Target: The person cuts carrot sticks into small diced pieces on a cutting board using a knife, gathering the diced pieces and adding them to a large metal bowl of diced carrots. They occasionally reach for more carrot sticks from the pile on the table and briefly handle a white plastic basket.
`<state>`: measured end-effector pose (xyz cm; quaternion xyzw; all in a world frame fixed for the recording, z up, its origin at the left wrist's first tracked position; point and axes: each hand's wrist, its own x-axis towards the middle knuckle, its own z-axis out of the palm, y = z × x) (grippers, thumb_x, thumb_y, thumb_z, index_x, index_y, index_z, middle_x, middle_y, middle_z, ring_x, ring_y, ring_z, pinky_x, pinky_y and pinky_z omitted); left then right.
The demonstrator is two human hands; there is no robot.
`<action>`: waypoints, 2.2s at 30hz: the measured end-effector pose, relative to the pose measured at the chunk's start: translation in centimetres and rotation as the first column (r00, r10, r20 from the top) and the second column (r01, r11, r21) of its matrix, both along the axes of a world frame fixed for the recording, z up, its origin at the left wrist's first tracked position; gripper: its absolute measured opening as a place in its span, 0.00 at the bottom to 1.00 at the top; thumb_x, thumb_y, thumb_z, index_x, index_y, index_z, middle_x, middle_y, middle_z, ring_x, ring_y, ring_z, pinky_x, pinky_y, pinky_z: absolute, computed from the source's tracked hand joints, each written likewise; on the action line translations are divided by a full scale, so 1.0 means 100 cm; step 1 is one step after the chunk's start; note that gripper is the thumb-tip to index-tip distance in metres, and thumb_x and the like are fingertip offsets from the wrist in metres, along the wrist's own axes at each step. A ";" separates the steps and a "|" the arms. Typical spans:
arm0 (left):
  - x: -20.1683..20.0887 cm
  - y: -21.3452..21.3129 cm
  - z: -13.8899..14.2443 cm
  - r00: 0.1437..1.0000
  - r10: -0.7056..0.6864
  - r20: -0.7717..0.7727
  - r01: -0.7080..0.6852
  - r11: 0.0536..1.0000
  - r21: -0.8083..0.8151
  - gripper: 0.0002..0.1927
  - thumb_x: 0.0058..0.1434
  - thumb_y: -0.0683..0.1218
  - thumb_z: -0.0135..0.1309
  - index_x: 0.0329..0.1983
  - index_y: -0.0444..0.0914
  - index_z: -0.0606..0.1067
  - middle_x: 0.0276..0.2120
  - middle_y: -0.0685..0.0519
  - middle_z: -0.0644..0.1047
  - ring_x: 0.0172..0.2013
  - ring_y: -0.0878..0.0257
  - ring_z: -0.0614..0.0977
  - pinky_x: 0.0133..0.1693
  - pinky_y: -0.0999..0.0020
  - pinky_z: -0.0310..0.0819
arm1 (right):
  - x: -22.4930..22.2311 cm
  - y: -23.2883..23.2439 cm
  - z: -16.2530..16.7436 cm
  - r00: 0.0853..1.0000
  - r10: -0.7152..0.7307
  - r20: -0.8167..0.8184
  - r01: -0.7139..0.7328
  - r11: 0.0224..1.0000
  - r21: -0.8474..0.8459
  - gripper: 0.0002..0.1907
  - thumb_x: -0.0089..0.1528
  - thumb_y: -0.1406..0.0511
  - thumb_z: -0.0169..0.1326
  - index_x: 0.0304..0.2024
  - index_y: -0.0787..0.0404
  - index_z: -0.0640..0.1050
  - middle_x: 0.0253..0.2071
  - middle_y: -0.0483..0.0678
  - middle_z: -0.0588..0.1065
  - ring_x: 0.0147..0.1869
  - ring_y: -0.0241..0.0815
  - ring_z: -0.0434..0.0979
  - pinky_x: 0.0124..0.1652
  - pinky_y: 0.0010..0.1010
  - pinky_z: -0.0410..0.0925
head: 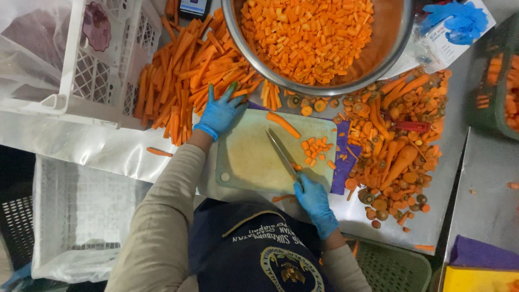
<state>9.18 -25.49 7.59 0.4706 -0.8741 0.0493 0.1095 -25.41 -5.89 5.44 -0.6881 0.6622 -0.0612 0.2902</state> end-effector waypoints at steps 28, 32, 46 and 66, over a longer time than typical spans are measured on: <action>-0.117 0.023 0.014 0.904 0.266 -0.335 -0.027 0.817 0.576 0.46 0.49 0.39 0.58 0.73 0.37 0.57 0.50 0.33 0.73 0.46 0.35 0.78 0.45 0.44 0.76 | -0.029 0.021 -0.010 0.969 -0.208 0.136 0.232 0.952 -0.199 0.14 0.64 0.60 0.54 0.47 0.62 0.77 0.28 0.61 0.76 0.33 0.62 0.79 0.32 0.46 0.70; -0.126 0.078 0.007 0.895 0.104 -0.433 0.141 0.856 0.498 0.39 0.54 0.51 0.64 0.68 0.42 0.63 0.56 0.38 0.72 0.52 0.39 0.76 0.51 0.47 0.74 | -0.019 0.018 -0.012 0.778 -0.432 0.457 0.465 0.884 0.045 0.09 0.68 0.63 0.50 0.45 0.62 0.76 0.25 0.48 0.75 0.26 0.39 0.75 0.28 0.31 0.67; -0.105 0.012 -0.022 0.987 0.091 -0.136 -0.037 0.935 0.352 0.29 0.54 0.42 0.58 0.62 0.42 0.70 0.46 0.43 0.75 0.41 0.45 0.81 0.43 0.51 0.76 | -0.010 0.039 -0.007 0.608 -0.583 0.539 0.546 0.800 0.250 0.09 0.69 0.66 0.48 0.47 0.62 0.76 0.26 0.43 0.72 0.25 0.31 0.67 0.27 0.25 0.63; -0.120 0.117 -0.047 0.891 0.102 -0.442 0.092 0.914 0.396 0.48 0.54 0.51 0.59 0.76 0.33 0.55 0.73 0.29 0.53 0.73 0.31 0.55 0.70 0.48 0.53 | 0.022 0.005 -0.011 0.963 -0.267 -0.044 0.267 0.964 -0.013 0.17 0.67 0.60 0.47 0.52 0.67 0.70 0.33 0.66 0.77 0.38 0.69 0.78 0.39 0.57 0.69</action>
